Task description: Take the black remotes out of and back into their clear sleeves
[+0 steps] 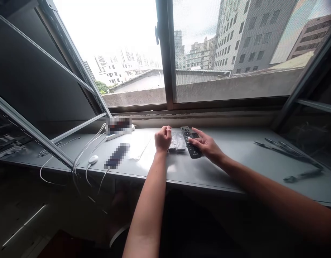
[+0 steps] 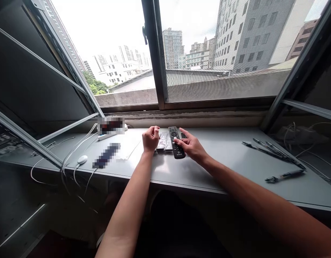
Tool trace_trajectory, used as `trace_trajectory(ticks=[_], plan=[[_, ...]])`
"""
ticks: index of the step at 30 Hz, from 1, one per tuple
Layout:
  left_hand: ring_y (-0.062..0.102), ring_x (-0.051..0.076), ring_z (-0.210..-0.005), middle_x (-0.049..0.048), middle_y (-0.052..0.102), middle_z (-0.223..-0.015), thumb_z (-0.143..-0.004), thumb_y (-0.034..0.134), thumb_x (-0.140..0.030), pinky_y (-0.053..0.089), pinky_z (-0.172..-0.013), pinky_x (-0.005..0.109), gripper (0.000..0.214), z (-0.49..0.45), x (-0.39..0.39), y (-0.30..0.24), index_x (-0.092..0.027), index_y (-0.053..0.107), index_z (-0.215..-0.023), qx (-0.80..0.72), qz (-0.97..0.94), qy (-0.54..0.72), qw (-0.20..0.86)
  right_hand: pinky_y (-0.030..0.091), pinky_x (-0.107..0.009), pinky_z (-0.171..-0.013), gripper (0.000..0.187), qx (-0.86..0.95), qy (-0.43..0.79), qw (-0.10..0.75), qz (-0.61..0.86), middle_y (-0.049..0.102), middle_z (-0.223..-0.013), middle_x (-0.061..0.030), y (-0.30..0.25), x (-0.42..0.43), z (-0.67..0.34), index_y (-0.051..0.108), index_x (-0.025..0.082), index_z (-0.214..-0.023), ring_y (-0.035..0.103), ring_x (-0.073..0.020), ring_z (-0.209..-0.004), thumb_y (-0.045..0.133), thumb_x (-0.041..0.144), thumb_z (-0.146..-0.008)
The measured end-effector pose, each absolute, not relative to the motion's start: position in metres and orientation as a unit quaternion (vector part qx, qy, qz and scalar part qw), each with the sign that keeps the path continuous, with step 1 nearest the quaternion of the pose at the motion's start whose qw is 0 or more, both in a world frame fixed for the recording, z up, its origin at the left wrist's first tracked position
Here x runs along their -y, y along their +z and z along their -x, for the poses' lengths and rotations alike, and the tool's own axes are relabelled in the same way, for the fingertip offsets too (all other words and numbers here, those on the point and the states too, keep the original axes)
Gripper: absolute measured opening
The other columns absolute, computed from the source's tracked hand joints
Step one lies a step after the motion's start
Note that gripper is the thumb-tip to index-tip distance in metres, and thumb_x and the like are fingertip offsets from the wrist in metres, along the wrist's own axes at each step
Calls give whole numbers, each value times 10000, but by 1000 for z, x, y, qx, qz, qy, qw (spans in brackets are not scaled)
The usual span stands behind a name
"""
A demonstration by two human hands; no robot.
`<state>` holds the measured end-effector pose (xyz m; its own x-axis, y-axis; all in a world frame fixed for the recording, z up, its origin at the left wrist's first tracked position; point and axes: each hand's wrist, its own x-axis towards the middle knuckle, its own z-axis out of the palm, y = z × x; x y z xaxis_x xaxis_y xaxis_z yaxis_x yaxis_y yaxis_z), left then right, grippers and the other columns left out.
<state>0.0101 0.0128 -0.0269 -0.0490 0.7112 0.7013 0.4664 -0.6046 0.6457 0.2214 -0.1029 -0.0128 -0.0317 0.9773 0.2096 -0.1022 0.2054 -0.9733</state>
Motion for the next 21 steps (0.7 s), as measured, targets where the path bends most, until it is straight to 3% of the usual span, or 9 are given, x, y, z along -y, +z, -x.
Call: trace_trajectory(ticks=[6, 9, 11, 15, 21], plan=[[711, 178, -647, 8, 739, -721, -1076, 497, -325, 508, -668, 269, 316, -10, -13, -28, -223, 794, -1036, -430, -682, 582, 105, 629, -332, -768, 472, 635, 323, 564, 418, 833, -1123, -49, -19, 94, -232, 770, 266, -1433, 737, -210, -857, 762, 453, -1001], [693, 171, -613, -4, 721, -687, -1076, 501, -327, 503, -664, 267, 315, -10, -14, -29, -220, 794, -1029, -426, -683, 584, 105, 612, -361, -734, 472, 669, 214, 522, 484, 834, -1154, -69, -24, 83, -241, 757, 263, -1463, 708, -214, -777, 684, 463, -1041], [687, 168, -601, -5, 724, -687, -1080, 499, -330, 504, -664, 268, 321, -11, -14, -29, -217, 794, -1024, -425, -683, 584, 106, 613, -391, -814, 449, 696, 168, 477, 509, 826, -1229, -92, -27, 75, -247, 783, 247, -1428, 725, -247, -869, 672, 439, -1038], [708, 174, -633, 5, 737, -708, -1081, 504, -330, 507, -665, 266, 318, -11, -14, -29, -218, 798, -1030, -430, -682, 582, 104, 587, -443, -953, 428, 750, 103, 403, 515, 838, -1174, -101, -34, 59, -254, 806, 254, -1396, 698, -320, -1077, 667, 422, -1028], [719, 177, -665, 10, 738, -717, -1080, 506, -317, 509, -683, 265, 313, -11, -14, -29, -217, 799, -1030, -439, -679, 579, 103, 506, -509, -1088, 402, 798, 49, 322, 508, 828, -1134, -113, -42, 45, -252, 848, 261, -1309, 627, -362, -1166, 612, 476, -1066]])
